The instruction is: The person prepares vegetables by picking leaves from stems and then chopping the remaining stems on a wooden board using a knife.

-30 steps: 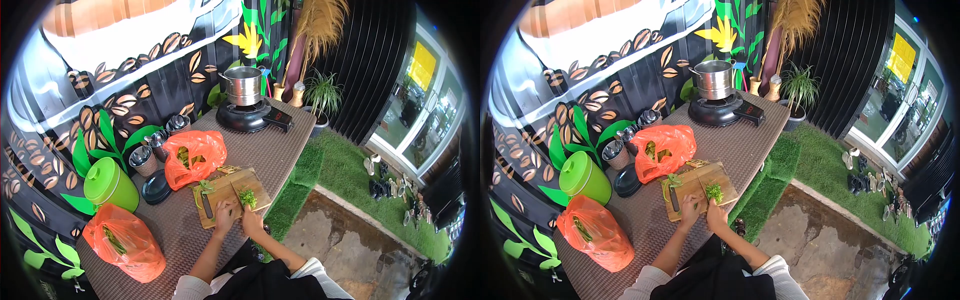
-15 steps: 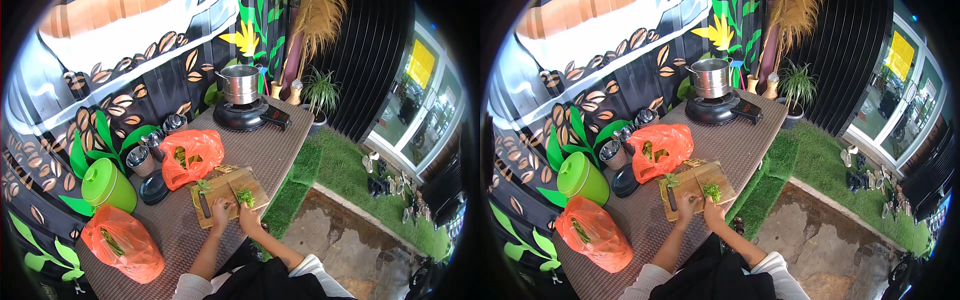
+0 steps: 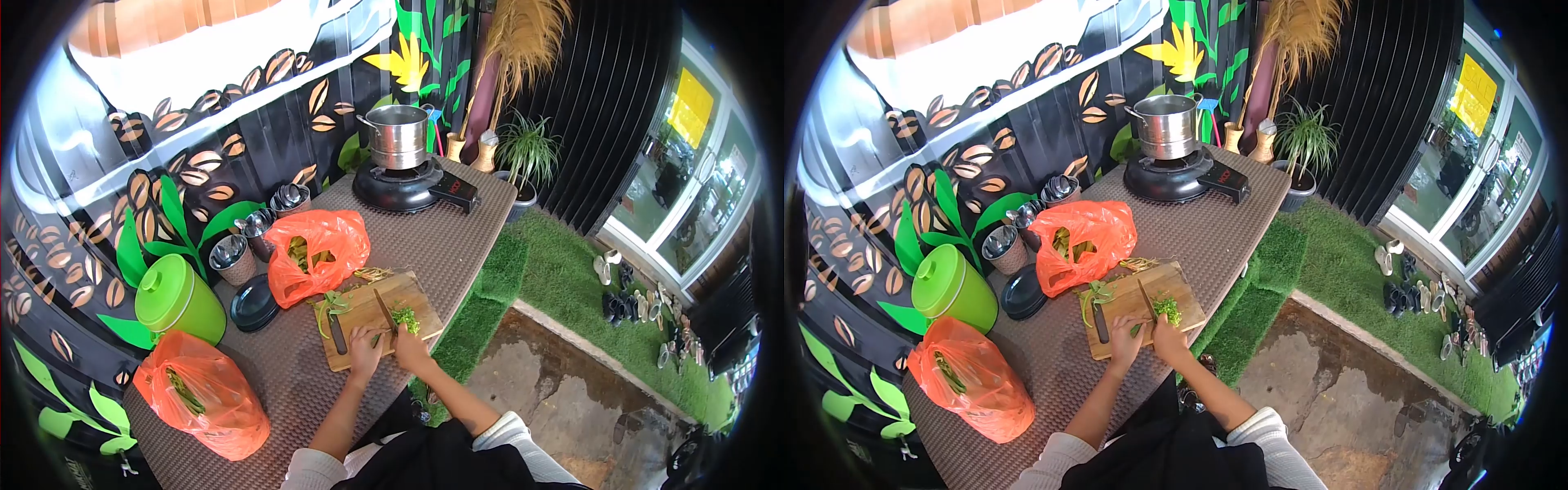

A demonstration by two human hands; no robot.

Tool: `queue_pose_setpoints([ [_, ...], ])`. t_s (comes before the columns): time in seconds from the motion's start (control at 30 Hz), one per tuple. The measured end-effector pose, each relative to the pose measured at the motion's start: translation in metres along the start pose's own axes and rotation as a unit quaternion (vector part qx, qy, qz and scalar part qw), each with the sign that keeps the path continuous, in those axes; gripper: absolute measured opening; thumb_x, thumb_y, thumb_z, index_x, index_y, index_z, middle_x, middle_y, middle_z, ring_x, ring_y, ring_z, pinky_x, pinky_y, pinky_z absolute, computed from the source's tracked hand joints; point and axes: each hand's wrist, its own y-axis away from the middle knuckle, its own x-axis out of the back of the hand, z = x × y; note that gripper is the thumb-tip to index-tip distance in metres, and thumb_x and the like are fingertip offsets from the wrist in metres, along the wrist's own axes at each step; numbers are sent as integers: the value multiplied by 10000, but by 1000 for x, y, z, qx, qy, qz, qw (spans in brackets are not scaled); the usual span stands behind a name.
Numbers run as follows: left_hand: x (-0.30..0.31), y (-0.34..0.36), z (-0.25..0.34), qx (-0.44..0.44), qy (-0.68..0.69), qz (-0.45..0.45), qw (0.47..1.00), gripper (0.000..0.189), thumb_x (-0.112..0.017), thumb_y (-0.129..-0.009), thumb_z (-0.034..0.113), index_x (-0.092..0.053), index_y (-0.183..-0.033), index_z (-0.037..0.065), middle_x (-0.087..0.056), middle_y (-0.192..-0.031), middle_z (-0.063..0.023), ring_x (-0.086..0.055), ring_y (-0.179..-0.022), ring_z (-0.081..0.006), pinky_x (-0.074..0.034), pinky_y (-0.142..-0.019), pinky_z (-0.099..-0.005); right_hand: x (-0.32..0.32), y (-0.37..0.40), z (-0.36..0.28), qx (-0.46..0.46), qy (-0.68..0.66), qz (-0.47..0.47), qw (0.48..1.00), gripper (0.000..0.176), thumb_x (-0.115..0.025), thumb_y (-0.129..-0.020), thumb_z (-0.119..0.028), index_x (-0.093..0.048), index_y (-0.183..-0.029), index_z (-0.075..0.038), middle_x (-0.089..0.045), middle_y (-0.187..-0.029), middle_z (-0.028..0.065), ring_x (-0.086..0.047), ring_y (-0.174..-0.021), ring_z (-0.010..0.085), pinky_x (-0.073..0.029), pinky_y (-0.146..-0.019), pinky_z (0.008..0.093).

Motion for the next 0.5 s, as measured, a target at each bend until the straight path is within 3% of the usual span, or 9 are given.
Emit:
queue_pose_setpoints([
  [0.13, 1, -1, 2, 14, -2, -2, 1000, 98, -676, -761, 85, -705, -851, 56, -624, -842, -81, -537, -856, -274, -435, -786, -368, 0, 6, -1, 18, -6, -1, 1000, 271, -538, -834, -106, -383, -1020, 17, -625, -813, 289, -641, -840, 425, -522, -704, 509],
  [0.2, 1, -1, 2, 19, 3, 0, 1000, 99, -675, -762, 84, -706, -852, 58, -624, -842, -79, -536, -856, -273, -435, -785, -369, -12, 19, -8, -26, 24, 44, 998, 271, -526, -842, -107, -384, -1036, 19, -627, -807, 287, -642, -843, 420, -525, -702, 499],
  [0.3, 0, -1, 2, 33, -9, -17, 999, 119, -670, -774, 127, -699, -862, 51, -617, -869, -65, -530, -900, -268, -425, -832, -373, -14, 16, -7, -14, 39, 20, 999, 263, -495, -860, -118, -385, -1050, 27, -628, -831, 282, -643, -825, 426, -529, -687, 492],
  [0.5, 1, -1, 3, 15, -11, 3, 1000, 100, -679, -760, 84, -706, -852, 55, -626, -864, -78, -536, -867, -268, -441, -784, -358, -15, 8, 1, 13, 56, 18, 998, 254, -516, -844, -97, -384, -1029, 15, -639, -837, 261, -654, -804, 406, -540, -678, 465],
])
